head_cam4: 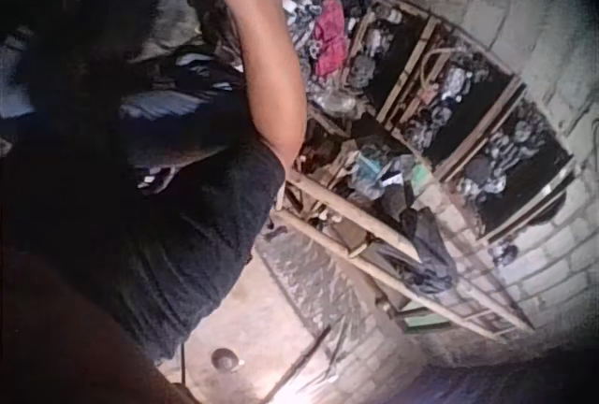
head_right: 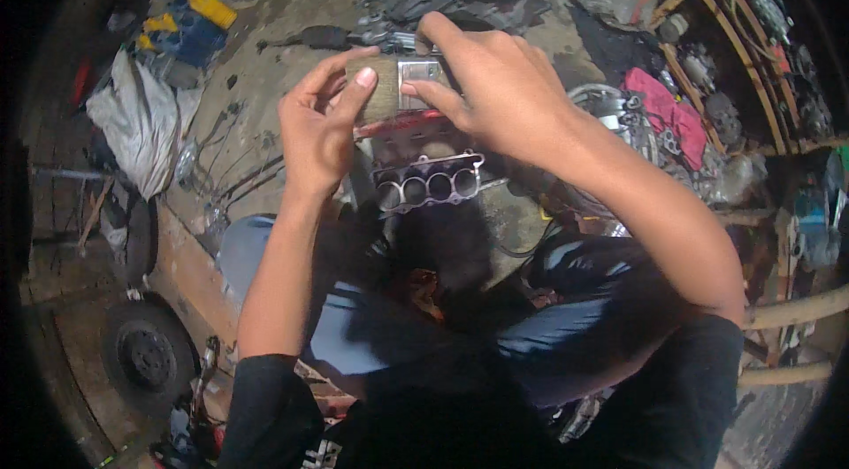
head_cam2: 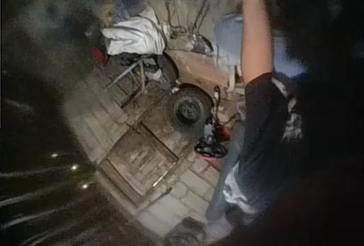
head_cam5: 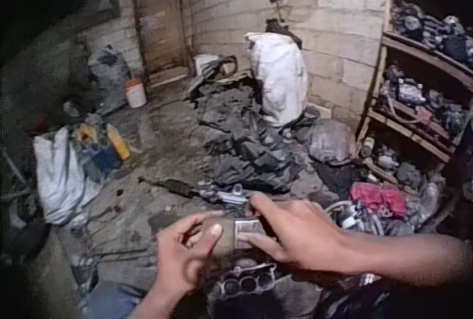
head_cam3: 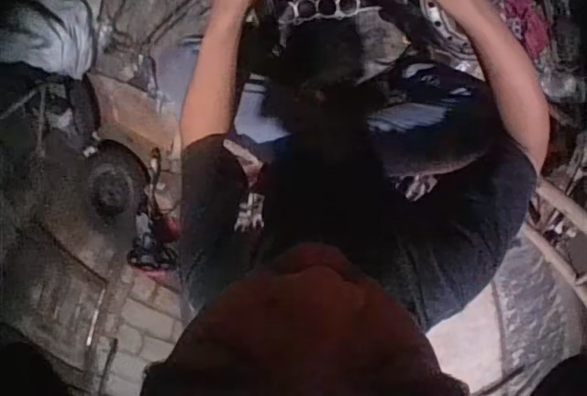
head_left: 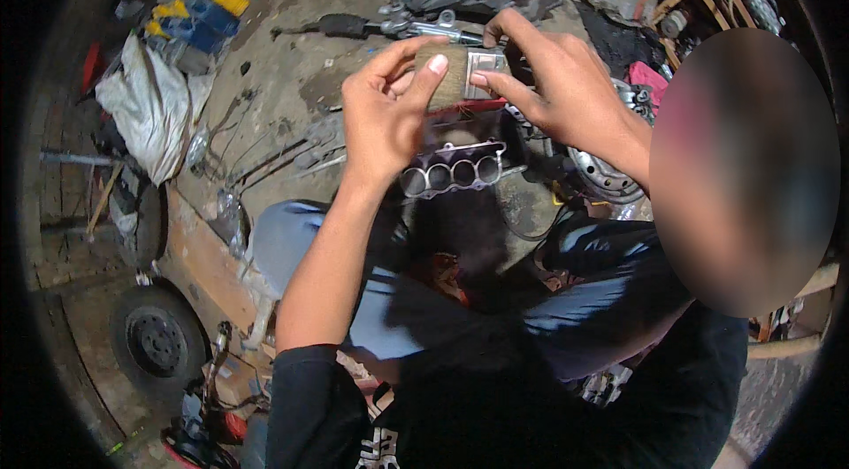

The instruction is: The person places a metal tray on the floor, then sits and positions a red valve cover onto a cylinder head. They insert bolts and tighten them using a power tool.

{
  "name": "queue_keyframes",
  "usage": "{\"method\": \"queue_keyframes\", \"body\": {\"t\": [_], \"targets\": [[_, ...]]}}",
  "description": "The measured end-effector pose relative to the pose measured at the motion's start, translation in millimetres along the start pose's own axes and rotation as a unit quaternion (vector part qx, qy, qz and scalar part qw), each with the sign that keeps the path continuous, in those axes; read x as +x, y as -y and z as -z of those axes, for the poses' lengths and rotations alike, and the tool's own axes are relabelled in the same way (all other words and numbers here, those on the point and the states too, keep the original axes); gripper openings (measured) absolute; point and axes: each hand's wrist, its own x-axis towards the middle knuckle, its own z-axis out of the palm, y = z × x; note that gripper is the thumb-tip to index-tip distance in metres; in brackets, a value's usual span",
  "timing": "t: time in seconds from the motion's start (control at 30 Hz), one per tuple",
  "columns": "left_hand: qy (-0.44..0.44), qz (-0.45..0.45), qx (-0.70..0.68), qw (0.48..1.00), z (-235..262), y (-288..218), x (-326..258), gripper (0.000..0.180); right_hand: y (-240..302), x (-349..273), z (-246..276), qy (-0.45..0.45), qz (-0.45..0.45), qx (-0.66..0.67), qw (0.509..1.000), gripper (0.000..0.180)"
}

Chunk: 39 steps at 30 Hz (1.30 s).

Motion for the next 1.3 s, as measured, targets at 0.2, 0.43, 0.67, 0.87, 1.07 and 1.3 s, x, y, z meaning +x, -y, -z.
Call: {"method": "queue_keyframes", "body": {"t": [0.2,0.43,0.67,0.87,1.07,1.3], "targets": [[-0.058,-0.024,0.101,0.993,46,-7,-24,0.023,16,14,-32,0.077,0.05,0.072,0.993,0.037],[-0.121,-0.033,0.139,0.982,87,2,-33,0.02,21,38,-48,0.108,0.071,0.084,0.988,0.039],[-0.18,-0.026,0.126,0.975,109,8,-27,0.029,-36,8,-29,0.03,-0.007,0.072,0.997,0.043],[-0.21,-0.015,0.179,0.961,122,7,-49,0.036,-75,-117,-44,-0.008,-0.209,0.309,0.928,0.028],[-0.233,0.003,0.269,0.934,142,19,-74,0.032,-71,-162,-104,-0.018,-0.3,0.488,0.82,0.023],[-0.29,0.034,0.341,0.894,188,62,-116,0.03,-48,-116,-145,0.083,-0.272,0.478,0.831,0.028]]}}
